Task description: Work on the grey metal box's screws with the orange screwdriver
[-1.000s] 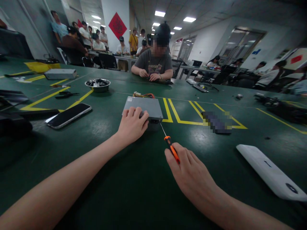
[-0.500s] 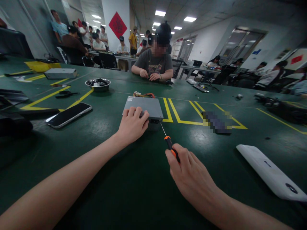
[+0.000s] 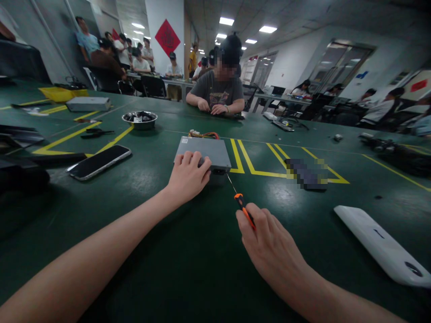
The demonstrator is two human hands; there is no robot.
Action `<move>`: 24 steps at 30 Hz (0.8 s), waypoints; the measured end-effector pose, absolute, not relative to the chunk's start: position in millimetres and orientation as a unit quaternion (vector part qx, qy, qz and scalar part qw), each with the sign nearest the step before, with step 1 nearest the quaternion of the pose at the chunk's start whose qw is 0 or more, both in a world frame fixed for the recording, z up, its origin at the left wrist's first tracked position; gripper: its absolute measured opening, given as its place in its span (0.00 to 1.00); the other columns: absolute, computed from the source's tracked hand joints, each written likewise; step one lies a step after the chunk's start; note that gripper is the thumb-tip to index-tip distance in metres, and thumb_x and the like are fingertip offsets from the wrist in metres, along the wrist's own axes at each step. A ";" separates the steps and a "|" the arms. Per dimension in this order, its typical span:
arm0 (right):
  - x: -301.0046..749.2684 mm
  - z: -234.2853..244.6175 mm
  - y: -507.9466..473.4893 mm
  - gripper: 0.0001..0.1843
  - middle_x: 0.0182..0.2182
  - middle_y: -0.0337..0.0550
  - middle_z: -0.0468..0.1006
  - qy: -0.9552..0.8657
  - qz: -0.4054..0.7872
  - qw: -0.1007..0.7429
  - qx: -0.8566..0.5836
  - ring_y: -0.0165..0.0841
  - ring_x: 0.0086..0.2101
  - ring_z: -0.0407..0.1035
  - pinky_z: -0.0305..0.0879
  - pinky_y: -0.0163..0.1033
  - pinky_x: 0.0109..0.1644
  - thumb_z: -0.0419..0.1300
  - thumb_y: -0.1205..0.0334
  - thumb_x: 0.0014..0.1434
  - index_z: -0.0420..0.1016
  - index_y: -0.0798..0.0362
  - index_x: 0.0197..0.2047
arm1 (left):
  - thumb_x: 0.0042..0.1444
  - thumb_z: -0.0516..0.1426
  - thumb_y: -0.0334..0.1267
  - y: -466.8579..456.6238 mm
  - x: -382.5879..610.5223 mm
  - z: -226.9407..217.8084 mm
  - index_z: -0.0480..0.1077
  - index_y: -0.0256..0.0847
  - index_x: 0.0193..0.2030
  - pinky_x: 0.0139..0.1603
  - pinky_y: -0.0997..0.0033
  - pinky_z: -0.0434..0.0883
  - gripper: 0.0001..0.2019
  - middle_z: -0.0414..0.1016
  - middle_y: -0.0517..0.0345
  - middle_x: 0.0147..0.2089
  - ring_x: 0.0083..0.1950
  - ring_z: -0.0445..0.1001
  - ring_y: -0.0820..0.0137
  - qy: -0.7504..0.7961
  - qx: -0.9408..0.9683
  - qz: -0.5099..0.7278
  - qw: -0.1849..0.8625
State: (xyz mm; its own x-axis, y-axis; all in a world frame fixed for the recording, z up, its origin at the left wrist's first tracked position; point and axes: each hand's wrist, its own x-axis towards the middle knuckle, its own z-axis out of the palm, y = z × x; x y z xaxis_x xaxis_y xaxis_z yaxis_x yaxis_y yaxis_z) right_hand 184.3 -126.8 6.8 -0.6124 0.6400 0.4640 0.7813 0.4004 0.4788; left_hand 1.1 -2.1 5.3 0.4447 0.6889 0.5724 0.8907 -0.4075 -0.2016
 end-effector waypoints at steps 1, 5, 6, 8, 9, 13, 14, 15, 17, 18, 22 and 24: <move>183.8 6.8 -127.6 0.18 0.39 0.56 0.67 -0.835 -0.337 0.093 -0.425 0.35 0.33 0.65 0.64 0.39 0.32 0.43 0.79 0.53 0.64 0.62 0.44 | 0.58 0.45 0.43 -1.9 1.1 5.1 0.62 0.41 0.50 0.44 0.56 0.58 0.16 0.63 0.45 0.48 0.48 0.60 0.56 -0.486 -0.813 -0.207 0.243; 183.0 10.3 -129.5 0.19 0.35 0.53 0.69 -0.830 -0.351 0.082 -0.425 0.33 0.30 0.65 0.63 0.36 0.30 0.42 0.79 0.53 0.66 0.60 0.44 | 0.58 0.45 0.43 -1.5 1.2 4.4 0.62 0.42 0.50 0.44 0.56 0.58 0.16 0.63 0.45 0.49 0.48 0.60 0.56 -0.487 -0.813 -0.209 0.240; 183.3 11.7 -129.4 0.18 0.34 0.53 0.70 -0.823 -0.360 0.084 -0.431 0.32 0.29 0.65 0.62 0.35 0.29 0.42 0.78 0.54 0.66 0.60 0.44 | 0.58 0.45 0.43 -1.6 1.2 4.4 0.62 0.42 0.50 0.44 0.56 0.58 0.16 0.63 0.45 0.48 0.48 0.60 0.56 -0.486 -0.813 -0.208 0.244; 184.3 14.0 -128.5 0.16 0.33 0.52 0.70 -0.812 -0.370 0.085 -0.443 0.30 0.26 0.65 0.61 0.33 0.27 0.43 0.77 0.55 0.66 0.59 0.43 | 0.58 0.44 0.43 -1.9 1.2 4.4 0.62 0.42 0.50 0.44 0.56 0.58 0.16 0.63 0.45 0.48 0.48 0.60 0.56 -0.486 -0.812 -0.203 0.250; 184.7 14.5 -127.9 0.16 0.33 0.52 0.70 -0.810 -0.369 0.084 -0.448 0.30 0.26 0.65 0.60 0.33 0.27 0.44 0.77 0.56 0.66 0.59 0.43 | 0.58 0.44 0.43 -2.0 1.2 4.4 0.62 0.42 0.50 0.44 0.56 0.58 0.16 0.63 0.45 0.48 0.48 0.60 0.56 -0.486 -0.812 -0.203 0.250; 184.1 10.6 -127.5 0.12 0.39 0.57 0.69 -0.815 -0.357 0.100 -0.446 0.32 0.29 0.66 0.61 0.35 0.29 0.46 0.71 0.58 0.66 0.61 0.43 | 0.58 0.45 0.42 -1.5 0.6 4.1 0.62 0.42 0.50 0.44 0.55 0.58 0.16 0.63 0.45 0.48 0.48 0.60 0.56 -0.483 -0.815 -0.214 0.238; 183.4 8.8 -128.1 0.12 0.40 0.58 0.69 -0.818 -0.352 0.100 -0.443 0.33 0.30 0.66 0.62 0.36 0.30 0.46 0.71 0.57 0.66 0.61 0.43 | 0.58 0.45 0.42 -1.3 0.5 4.0 0.62 0.42 0.51 0.44 0.55 0.58 0.16 0.63 0.45 0.48 0.48 0.60 0.56 -0.481 -0.816 -0.216 0.236; 182.5 7.1 -128.9 0.13 0.41 0.57 0.69 -0.823 -0.348 0.097 -0.439 0.33 0.31 0.66 0.62 0.36 0.31 0.46 0.73 0.56 0.66 0.61 0.43 | 0.58 0.45 0.42 -1.1 0.4 3.9 0.62 0.42 0.50 0.44 0.55 0.58 0.16 0.63 0.45 0.48 0.48 0.60 0.56 -0.481 -0.816 -0.218 0.234; 180.9 5.0 -130.3 0.18 0.40 0.55 0.70 -0.830 -0.343 0.085 -0.431 0.32 0.31 0.66 0.62 0.36 0.32 0.43 0.78 0.52 0.66 0.60 0.43 | 0.58 0.45 0.42 -1.0 0.3 3.8 0.62 0.42 0.50 0.44 0.55 0.58 0.16 0.63 0.45 0.48 0.48 0.60 0.56 -0.481 -0.816 -0.220 0.233; 180.4 4.8 -130.7 0.19 0.39 0.54 0.70 -0.833 -0.344 0.082 -0.426 0.31 0.30 0.66 0.63 0.35 0.32 0.42 0.80 0.51 0.66 0.60 0.42 | 0.58 0.45 0.42 -1.1 0.4 3.9 0.63 0.42 0.50 0.44 0.55 0.58 0.16 0.63 0.45 0.48 0.48 0.60 0.56 -0.480 -0.816 -0.221 0.232; 181.6 8.6 -129.0 0.17 0.35 0.53 0.71 -0.818 -0.363 0.102 -0.434 0.30 0.27 0.65 0.62 0.33 0.29 0.42 0.78 0.53 0.65 0.60 0.43 | 0.58 0.46 0.43 -2.0 0.8 4.7 0.63 0.42 0.49 0.45 0.56 0.58 0.15 0.64 0.46 0.47 0.48 0.60 0.56 -0.481 -0.816 -0.224 0.227; 183.3 10.6 -127.1 0.16 0.34 0.52 0.70 -0.811 -0.366 0.105 -0.445 0.29 0.25 0.65 0.60 0.32 0.27 0.43 0.77 0.55 0.64 0.60 0.43 | 0.58 0.45 0.43 -2.4 0.9 4.9 0.63 0.42 0.50 0.45 0.55 0.58 0.16 0.64 0.46 0.48 0.48 0.60 0.56 -0.483 -0.816 -0.220 0.229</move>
State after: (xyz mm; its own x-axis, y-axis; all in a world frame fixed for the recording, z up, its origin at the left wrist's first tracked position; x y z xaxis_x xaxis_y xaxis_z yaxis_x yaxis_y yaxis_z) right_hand 183.3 -127.1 10.6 -0.5817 0.6454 0.4951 0.7983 0.3361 0.4998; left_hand 0.9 -2.4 4.9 0.4360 0.6880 0.5801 0.8893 -0.4283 -0.1604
